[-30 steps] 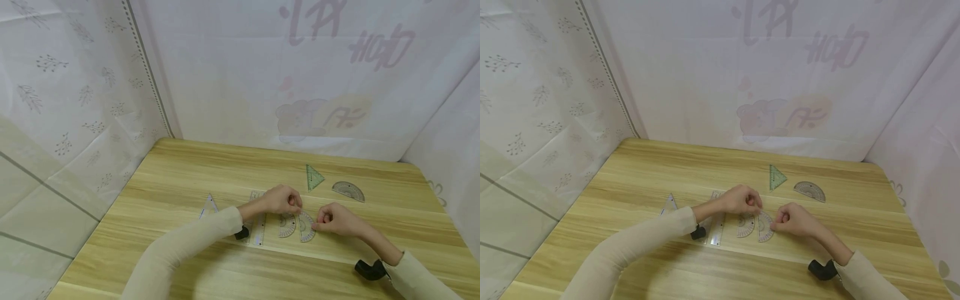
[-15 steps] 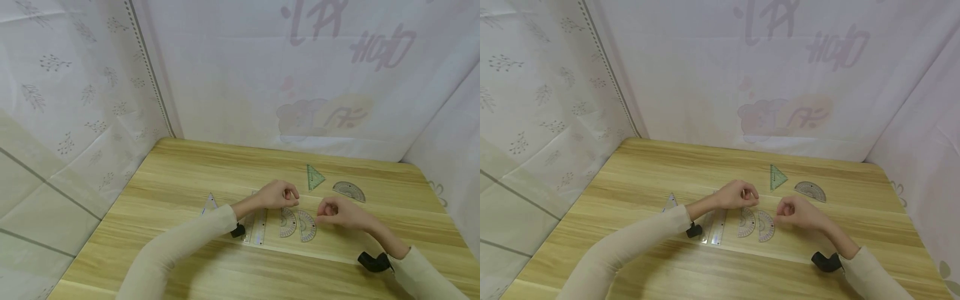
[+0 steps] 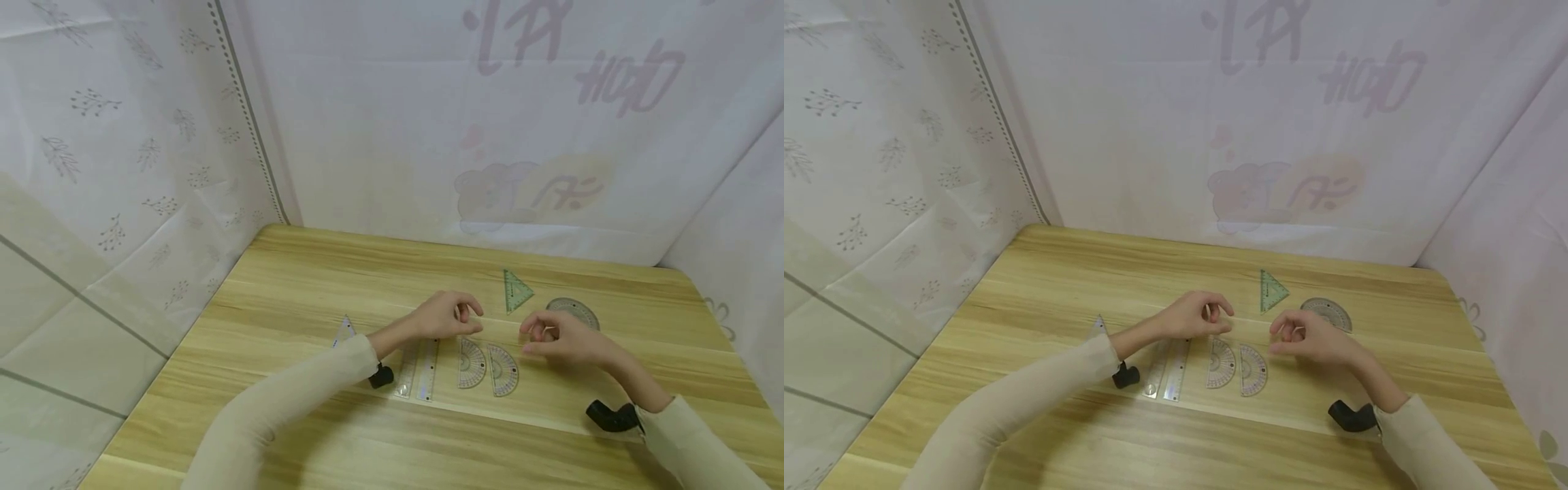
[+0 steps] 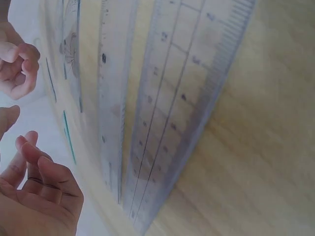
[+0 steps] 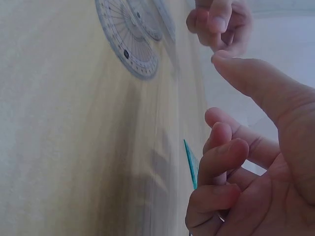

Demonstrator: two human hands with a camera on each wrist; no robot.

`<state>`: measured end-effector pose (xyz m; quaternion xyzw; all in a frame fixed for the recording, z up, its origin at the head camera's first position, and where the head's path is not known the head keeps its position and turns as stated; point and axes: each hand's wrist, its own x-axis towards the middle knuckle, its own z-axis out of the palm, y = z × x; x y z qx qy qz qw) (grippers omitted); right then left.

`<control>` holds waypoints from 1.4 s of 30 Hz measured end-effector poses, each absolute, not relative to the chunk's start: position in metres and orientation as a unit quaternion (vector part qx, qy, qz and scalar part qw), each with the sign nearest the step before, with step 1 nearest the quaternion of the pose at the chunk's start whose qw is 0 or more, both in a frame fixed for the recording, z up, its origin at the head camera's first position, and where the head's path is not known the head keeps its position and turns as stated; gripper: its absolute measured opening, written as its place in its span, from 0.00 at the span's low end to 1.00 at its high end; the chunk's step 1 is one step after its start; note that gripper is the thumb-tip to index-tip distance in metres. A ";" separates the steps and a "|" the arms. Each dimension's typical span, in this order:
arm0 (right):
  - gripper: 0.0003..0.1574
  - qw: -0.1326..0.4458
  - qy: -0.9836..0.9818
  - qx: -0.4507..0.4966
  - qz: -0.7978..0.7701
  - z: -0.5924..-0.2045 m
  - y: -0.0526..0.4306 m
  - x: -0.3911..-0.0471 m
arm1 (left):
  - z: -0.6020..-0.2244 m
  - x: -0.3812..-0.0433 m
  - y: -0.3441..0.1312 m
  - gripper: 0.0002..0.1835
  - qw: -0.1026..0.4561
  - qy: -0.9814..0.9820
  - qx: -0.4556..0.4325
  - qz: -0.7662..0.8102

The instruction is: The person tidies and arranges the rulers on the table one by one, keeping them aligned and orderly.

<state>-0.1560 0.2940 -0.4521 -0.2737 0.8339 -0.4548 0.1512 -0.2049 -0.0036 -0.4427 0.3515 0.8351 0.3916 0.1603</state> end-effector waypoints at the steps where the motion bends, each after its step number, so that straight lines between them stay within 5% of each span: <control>1: 0.15 0.150 0.830 -0.277 -0.460 -0.452 0.295 -0.157 | -0.442 -0.205 -0.005 0.16 0.160 0.834 0.350 0.396; 42: 0.30 0.156 0.842 -0.243 -0.456 -0.443 0.309 -0.212 | -0.440 -0.219 0.020 0.36 0.152 0.870 0.286 0.371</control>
